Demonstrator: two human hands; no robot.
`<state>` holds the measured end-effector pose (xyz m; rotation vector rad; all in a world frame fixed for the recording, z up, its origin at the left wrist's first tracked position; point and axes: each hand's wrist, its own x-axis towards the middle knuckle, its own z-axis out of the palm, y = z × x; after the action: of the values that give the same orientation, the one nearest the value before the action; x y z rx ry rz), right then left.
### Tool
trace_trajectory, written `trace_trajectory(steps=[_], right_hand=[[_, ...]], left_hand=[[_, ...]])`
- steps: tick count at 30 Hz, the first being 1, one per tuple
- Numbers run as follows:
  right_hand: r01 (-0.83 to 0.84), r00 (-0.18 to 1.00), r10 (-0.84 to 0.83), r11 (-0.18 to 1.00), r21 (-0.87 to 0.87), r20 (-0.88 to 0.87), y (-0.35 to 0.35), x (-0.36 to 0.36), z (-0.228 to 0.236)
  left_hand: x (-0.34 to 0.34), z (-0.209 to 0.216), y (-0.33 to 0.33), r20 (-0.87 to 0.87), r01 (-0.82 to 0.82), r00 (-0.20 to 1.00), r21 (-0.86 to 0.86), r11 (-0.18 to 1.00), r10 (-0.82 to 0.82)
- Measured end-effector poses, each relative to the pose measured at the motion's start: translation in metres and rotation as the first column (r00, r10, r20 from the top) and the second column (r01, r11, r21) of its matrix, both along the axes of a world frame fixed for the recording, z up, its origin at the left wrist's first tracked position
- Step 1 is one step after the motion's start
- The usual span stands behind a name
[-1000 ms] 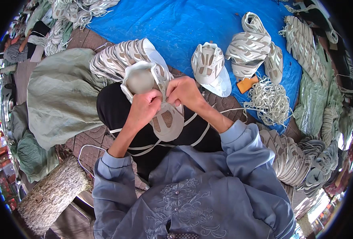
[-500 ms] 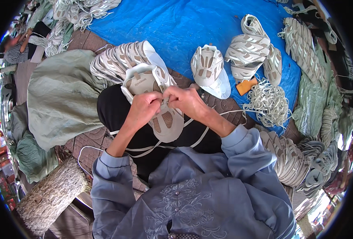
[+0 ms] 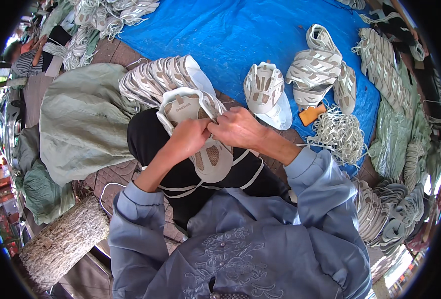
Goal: The person sits on the ground and laces a white sneaker by hand. They thread the laces through the eyelets, pull them tight, and adjust the fit repeatedly. The task is performed on a single shoe while surrounded by other footwear and materials.
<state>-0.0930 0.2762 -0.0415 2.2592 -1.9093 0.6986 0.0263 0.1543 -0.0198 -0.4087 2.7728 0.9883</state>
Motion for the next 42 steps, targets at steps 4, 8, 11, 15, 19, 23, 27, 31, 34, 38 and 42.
trace_trajectory(steps=[4,8,11,15,19,23,27,31,34,38,42], right_hand=[[0.044,0.998,-0.043,0.999,-0.017,0.052,0.003,0.000,-0.002],[0.077,0.967,-0.090,0.995,0.063,0.239,0.002,-0.004,-0.002],[0.060,0.917,-0.104,0.991,0.123,0.385,-0.001,-0.004,0.002],[0.039,0.776,-0.264,0.927,0.374,0.573,-0.008,0.004,0.012],[-0.023,0.709,-0.087,0.989,0.147,0.700,-0.018,0.020,0.026],[-0.057,0.734,0.010,0.997,0.046,0.679,-0.021,0.036,0.036],[0.069,0.853,-0.171,0.973,0.220,0.493,-0.027,0.063,0.033],[0.071,0.925,-0.148,0.972,0.225,0.349,-0.038,0.065,0.021],[0.047,0.953,-0.084,0.990,0.131,0.291,-0.049,0.069,0.013],[0.003,0.984,0.011,0.997,-0.077,0.176,-0.048,0.076,0.007],[-0.080,0.966,0.112,0.986,-0.145,0.233,-0.031,0.072,0.003]], left_hand=[[-0.004,-0.003,-0.006,-0.009,0.127,0.992,-0.011,0.992,-0.127],[0.008,-0.001,-0.006,-0.160,0.126,0.973,-0.229,0.965,-0.165],[0.025,0.011,-0.019,-0.249,0.083,0.946,-0.431,0.899,-0.207],[0.047,0.037,-0.035,-0.146,-0.506,0.799,0.361,0.783,0.583],[0.048,0.046,-0.018,0.135,-0.388,0.752,0.881,0.269,0.645],[0.037,0.050,-0.019,-0.012,-0.293,0.712,0.903,0.313,0.702],[0.032,0.046,-0.025,0.031,-0.312,0.714,0.909,0.277,0.700],[0.044,0.036,-0.029,-0.047,-0.427,0.681,0.785,0.449,0.731],[0.056,0.031,-0.031,0.039,-0.441,0.743,0.780,0.445,0.668],[0.058,0.027,-0.036,-0.268,-0.279,0.832,0.555,0.784,0.486],[0.050,0.021,-0.037,-0.486,0.066,0.856,-0.236,0.969,-0.177]])
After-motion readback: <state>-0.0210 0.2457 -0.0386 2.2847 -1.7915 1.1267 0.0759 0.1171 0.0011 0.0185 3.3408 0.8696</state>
